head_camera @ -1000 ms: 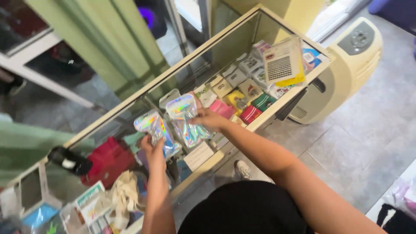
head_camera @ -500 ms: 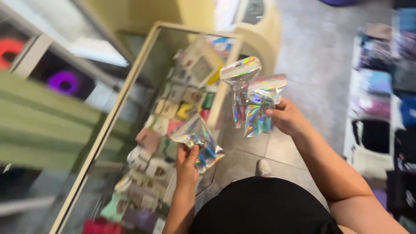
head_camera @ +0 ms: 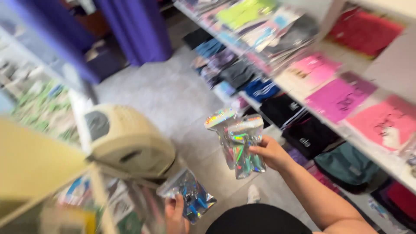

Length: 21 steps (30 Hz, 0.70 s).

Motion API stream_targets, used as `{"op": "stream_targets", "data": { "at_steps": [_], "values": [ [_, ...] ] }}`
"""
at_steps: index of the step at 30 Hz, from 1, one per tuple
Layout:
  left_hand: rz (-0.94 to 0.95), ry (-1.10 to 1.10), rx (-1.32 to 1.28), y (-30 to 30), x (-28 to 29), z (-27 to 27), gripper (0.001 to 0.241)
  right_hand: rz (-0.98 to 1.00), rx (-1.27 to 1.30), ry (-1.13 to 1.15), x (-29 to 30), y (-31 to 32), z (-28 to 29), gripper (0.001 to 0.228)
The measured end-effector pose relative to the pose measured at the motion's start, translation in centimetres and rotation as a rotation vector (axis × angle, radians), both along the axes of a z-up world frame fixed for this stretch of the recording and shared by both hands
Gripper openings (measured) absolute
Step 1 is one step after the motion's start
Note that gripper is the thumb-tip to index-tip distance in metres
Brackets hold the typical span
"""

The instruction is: The person is organizing various small retail items, including makeup palettes, brushes, and socks, by moving them from a glass display case to a white shelf and arranging them neatly.

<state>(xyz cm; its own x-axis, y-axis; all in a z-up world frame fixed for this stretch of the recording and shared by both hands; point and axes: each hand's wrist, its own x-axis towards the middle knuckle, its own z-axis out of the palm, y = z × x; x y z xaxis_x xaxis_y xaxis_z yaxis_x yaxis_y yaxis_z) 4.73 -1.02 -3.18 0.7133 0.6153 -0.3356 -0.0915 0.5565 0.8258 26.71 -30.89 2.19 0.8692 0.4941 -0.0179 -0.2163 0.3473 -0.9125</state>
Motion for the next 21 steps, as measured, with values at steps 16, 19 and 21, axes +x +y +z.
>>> {"op": "stream_targets", "data": {
  "at_steps": [16, 19, 21],
  "values": [
    [-0.654, -0.128, 0.271, -17.4, 38.7, -1.0, 0.027, -0.109, 0.112, 0.075, 17.9, -12.5, -0.6, 0.059],
    [-0.775, -0.059, 0.443, -19.2, 45.3, -1.7, 0.026, -0.23, 0.093, 0.018, 21.5, -13.6, -0.4, 0.056],
    [-0.832, -0.018, 0.553, -20.3, 49.1, 0.5, 0.023, -0.324, 0.056, -0.034, 23.6, -14.2, -0.1, 0.058]
  ]
}}
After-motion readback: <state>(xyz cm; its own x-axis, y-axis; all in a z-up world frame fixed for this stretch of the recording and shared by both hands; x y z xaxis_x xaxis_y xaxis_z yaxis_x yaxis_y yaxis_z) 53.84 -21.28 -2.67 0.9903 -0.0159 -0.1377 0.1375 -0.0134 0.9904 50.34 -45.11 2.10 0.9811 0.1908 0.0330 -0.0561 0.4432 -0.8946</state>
